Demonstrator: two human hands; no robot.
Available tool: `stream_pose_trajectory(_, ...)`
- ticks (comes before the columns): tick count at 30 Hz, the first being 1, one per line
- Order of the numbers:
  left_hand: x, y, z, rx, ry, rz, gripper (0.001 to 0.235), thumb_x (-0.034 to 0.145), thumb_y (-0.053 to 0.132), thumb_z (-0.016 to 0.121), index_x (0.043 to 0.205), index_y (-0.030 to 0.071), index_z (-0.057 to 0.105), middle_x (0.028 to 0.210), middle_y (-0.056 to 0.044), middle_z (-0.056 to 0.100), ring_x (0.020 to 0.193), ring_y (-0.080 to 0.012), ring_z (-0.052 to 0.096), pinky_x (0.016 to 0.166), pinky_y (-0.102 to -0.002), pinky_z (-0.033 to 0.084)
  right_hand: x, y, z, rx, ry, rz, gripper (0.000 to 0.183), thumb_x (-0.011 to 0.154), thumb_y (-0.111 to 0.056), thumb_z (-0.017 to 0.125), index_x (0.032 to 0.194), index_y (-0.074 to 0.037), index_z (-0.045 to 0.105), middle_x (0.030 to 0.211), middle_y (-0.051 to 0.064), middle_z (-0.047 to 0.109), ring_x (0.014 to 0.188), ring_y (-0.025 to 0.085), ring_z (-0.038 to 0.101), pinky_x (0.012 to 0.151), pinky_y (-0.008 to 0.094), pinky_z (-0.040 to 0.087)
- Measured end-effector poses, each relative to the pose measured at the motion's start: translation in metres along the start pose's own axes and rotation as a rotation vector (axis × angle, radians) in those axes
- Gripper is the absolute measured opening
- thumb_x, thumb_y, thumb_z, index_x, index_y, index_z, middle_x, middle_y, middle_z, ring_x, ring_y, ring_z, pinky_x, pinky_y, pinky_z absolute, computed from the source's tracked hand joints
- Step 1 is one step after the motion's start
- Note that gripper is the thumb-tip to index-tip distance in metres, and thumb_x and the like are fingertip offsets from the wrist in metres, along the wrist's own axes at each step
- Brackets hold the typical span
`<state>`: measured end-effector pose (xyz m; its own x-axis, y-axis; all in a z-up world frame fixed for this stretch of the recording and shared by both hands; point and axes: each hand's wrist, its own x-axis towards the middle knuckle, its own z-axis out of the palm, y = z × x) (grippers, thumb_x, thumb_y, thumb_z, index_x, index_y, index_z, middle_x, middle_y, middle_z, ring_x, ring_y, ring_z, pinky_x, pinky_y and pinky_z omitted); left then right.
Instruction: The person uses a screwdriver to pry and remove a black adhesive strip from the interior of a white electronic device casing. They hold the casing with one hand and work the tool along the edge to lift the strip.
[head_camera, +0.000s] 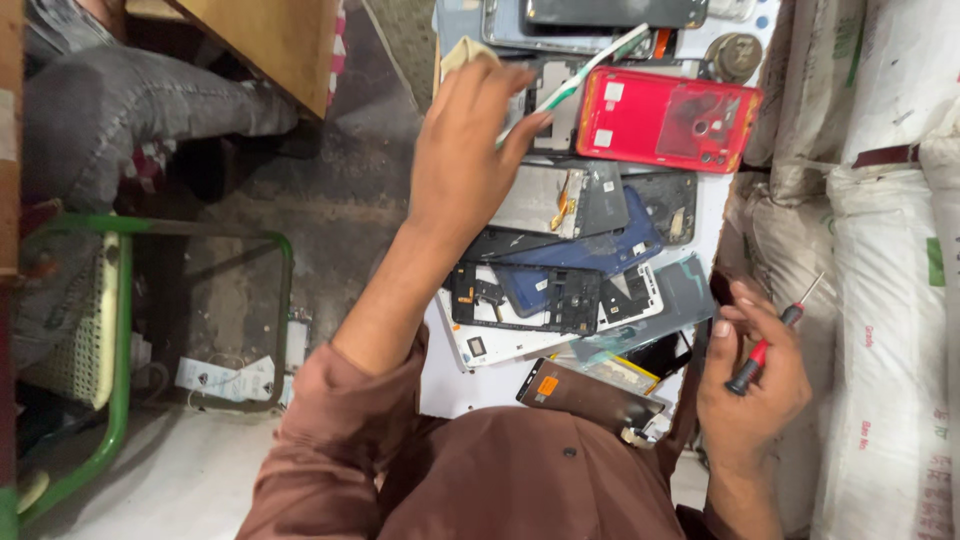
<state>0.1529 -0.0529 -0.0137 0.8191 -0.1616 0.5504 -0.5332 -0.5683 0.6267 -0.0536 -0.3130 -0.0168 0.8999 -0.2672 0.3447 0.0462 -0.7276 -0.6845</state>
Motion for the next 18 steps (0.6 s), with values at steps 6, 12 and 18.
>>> stream_pose_trajectory(6,-0.059,0.024,-0.059,0.002,0.059,-0.168,0.020,0.095,0.004,0.075,0.111,0.001,0.064,0.110,-0.016,0.066,0.102,-0.0337,0.065,0.089,-0.039,0.053,-0.006,0.009,-0.011,0.191,0.081,0.056,0.021,0.114,-0.009,0.057,0.130,0.005,0.058,0.127,0.018,0.070,0.102,0.017,0.070,0.095,0.029,0.056)
stream_pose_trajectory(12,-0.114,0.048,-0.085,-0.062,-0.110,-0.457,0.046,0.080,0.015,0.081,0.121,0.001,0.063,0.115,-0.014,0.066,0.104,-0.0309,0.066,0.086,-0.039,0.053,-0.001,-0.002,-0.015,0.235,0.019,0.132,0.021,0.109,-0.010,0.054,0.125,0.001,0.062,0.124,0.012,0.073,0.097,0.016,0.071,0.089,0.030,0.057)
stream_pose_trajectory(18,-0.125,0.053,-0.086,0.045,-0.285,-0.291,0.097,0.062,0.037,0.093,0.140,0.001,0.048,0.143,-0.019,0.051,0.131,-0.0394,0.045,0.106,-0.048,0.040,0.011,-0.033,-0.020,0.043,-0.122,-0.031,0.026,0.100,-0.007,0.058,0.124,-0.008,0.067,0.115,0.008,0.076,0.099,0.017,0.076,0.085,0.031,0.057)
